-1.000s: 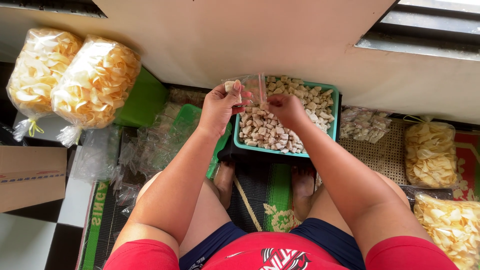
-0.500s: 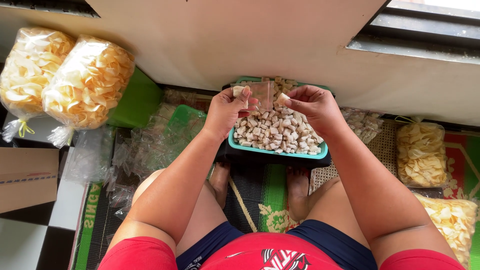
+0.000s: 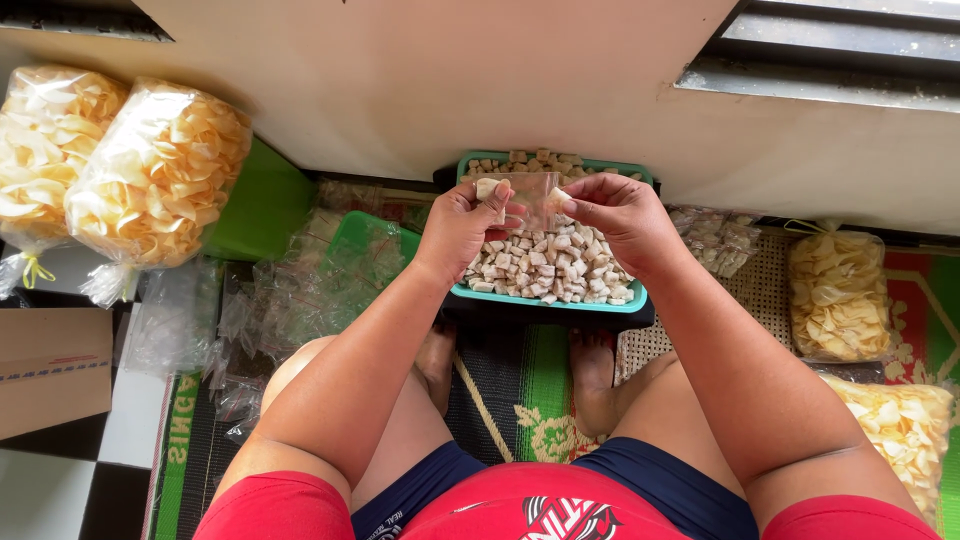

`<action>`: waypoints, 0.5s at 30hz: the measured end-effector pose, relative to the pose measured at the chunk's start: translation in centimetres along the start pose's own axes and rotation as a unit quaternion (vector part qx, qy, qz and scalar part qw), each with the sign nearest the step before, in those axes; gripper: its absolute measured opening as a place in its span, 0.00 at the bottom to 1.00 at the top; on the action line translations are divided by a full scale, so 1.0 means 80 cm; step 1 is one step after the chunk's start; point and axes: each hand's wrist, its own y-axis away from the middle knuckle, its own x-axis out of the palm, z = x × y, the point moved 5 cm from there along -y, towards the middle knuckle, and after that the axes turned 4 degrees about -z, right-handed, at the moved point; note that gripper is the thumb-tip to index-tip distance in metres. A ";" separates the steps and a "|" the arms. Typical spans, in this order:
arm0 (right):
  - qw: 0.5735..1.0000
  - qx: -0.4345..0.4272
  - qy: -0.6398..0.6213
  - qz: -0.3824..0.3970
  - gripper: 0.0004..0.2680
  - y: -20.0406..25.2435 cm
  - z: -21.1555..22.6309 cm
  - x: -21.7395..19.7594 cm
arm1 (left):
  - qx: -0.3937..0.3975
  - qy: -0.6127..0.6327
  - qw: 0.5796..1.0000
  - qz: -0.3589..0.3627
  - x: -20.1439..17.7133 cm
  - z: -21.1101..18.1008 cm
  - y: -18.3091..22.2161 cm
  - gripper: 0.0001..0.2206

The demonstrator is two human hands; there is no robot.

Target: The person sits on a mat and packs small, light-colored food pieces from a green tray into small clear plastic bags. They fill each bag by hand, seal it, and place it aside before repeating the process.

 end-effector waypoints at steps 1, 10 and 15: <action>1.000 0.000 0.000 -0.001 0.10 0.002 0.003 0.002 | 0.000 0.000 1.000 0.001 0.003 0.000 0.000 0.16; 0.999 -0.010 0.027 0.046 0.09 0.016 0.005 0.025 | -0.006 0.009 1.000 0.002 0.013 0.002 0.008 0.16; 0.996 -0.038 0.054 0.056 0.10 0.017 0.004 0.028 | -0.013 0.014 1.000 0.008 0.007 0.011 0.002 0.15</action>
